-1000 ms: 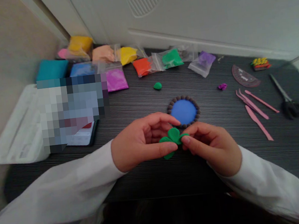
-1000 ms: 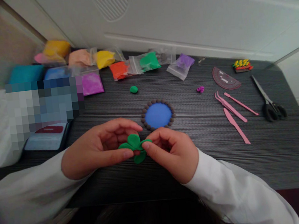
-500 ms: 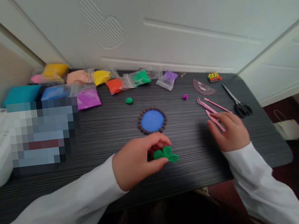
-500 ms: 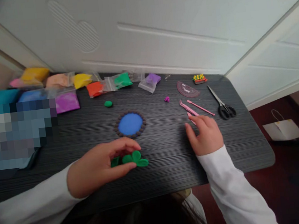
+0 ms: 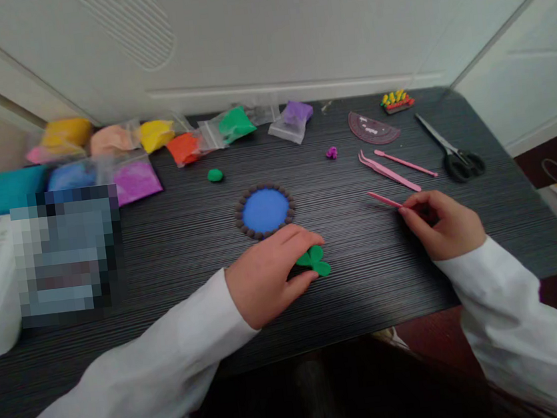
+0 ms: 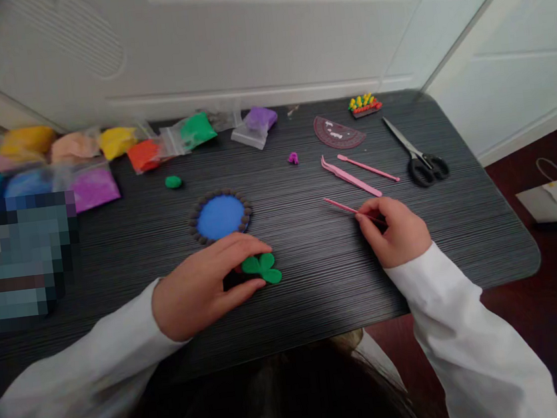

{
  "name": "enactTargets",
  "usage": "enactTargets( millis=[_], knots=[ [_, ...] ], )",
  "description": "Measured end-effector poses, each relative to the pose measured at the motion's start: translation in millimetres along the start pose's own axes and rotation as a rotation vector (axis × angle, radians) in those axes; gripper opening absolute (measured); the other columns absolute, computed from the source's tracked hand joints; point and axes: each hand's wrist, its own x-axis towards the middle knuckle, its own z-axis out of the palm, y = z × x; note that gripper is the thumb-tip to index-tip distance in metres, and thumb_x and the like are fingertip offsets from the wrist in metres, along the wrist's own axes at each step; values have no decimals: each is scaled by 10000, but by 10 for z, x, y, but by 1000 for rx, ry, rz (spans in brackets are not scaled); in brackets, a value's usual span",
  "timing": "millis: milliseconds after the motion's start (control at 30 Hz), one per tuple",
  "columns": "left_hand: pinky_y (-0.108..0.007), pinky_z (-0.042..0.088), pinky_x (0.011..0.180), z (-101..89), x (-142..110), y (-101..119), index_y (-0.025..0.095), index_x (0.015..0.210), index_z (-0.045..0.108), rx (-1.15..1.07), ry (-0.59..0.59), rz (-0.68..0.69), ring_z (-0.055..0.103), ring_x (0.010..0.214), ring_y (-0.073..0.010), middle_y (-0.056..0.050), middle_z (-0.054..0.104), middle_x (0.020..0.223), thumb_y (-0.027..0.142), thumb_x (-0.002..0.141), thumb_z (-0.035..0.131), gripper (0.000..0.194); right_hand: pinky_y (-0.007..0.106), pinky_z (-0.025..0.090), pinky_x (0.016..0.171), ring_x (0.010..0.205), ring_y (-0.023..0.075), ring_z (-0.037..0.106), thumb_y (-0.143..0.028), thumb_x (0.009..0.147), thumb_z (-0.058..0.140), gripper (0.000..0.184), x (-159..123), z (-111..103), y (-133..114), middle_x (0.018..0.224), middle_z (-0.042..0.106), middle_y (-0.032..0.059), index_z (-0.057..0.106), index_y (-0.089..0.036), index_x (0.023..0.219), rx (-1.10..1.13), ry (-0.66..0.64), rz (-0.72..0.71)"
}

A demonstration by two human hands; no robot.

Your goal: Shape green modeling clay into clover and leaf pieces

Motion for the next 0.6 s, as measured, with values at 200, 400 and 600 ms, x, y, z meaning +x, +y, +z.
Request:
enactTargets(
  millis=[200,400,600],
  knots=[
    [-328,388,865,32,-77,-21,191,930,590,152,120,181,459,986,-172,-59,537,1033,171,755,486,204,274,434,577,618,134,548,-224,691,584,125,-341,-47,-363,739,596,7,566,-221,814,330,7,20],
    [-356,423,808,95,-94,-28,197,923,602,321,185,268,456,980,-206,-48,569,1003,168,747,507,202,287,418,552,622,140,520,-145,700,567,159,-528,-62,-488,707,575,13,612,-236,822,885,-81,109],
    [-377,435,744,131,-64,-73,203,922,596,401,197,302,484,929,-217,-36,603,929,176,759,492,195,294,403,537,514,104,406,-231,658,616,95,-499,-55,-542,514,440,-30,525,-209,642,1297,91,233]
  ],
)
